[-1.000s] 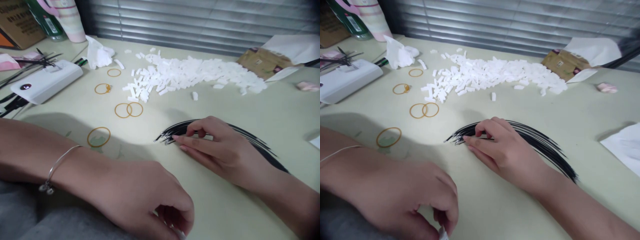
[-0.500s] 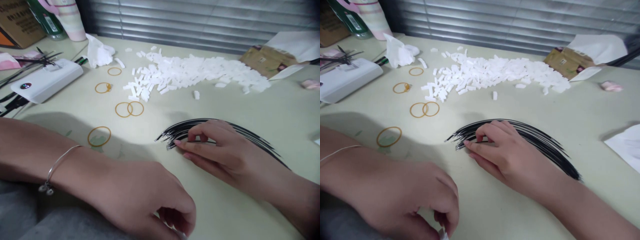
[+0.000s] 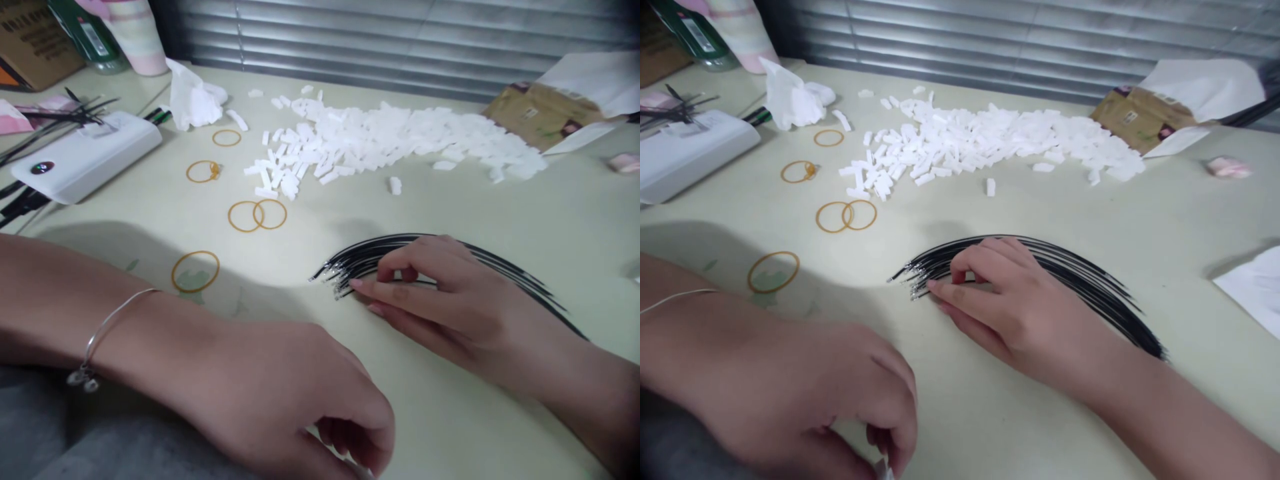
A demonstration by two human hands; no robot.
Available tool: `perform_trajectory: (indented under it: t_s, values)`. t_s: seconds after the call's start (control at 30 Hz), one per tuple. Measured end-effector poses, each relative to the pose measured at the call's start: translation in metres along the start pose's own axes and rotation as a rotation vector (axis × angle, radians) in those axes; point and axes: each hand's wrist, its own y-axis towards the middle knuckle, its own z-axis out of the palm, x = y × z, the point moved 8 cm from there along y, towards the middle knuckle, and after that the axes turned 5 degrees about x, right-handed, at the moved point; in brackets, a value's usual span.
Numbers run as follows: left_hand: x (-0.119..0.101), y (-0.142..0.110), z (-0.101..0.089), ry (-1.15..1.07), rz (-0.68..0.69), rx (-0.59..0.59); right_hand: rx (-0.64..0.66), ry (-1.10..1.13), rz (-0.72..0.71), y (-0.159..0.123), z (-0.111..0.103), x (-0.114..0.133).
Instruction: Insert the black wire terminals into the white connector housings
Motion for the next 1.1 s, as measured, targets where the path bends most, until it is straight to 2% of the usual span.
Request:
perform_trajectory:
  t_s: [0.23,0.37,0.67,0.83,1.1]
  values:
    - [-0.0007,-0.0020,-0.0004,-0.021,0.039,-0.007,0.029,-0.031,-0.077,0.0005,0.0020,0.0049]
    - [-0.0020,-0.0017,-0.0024,-0.015,0.089,0.003,0.038,-0.029,-0.065,0.0012,0.0019,0.0059]
    - [-0.0021,-0.0013,-0.0040,-0.004,0.106,-0.028,0.017,0.021,0.033,-0.0013,0.0012,0.0021]
    - [-0.0047,-0.0007,-0.0046,0.061,0.074,-0.019,0.053,-0.012,-0.035,0.0000,0.0058,0.0058]
    - [-0.0047,-0.0021,-0.0033,0.074,0.043,-0.009,0.034,0.019,0.006,0.0004,0.0045,0.0085]
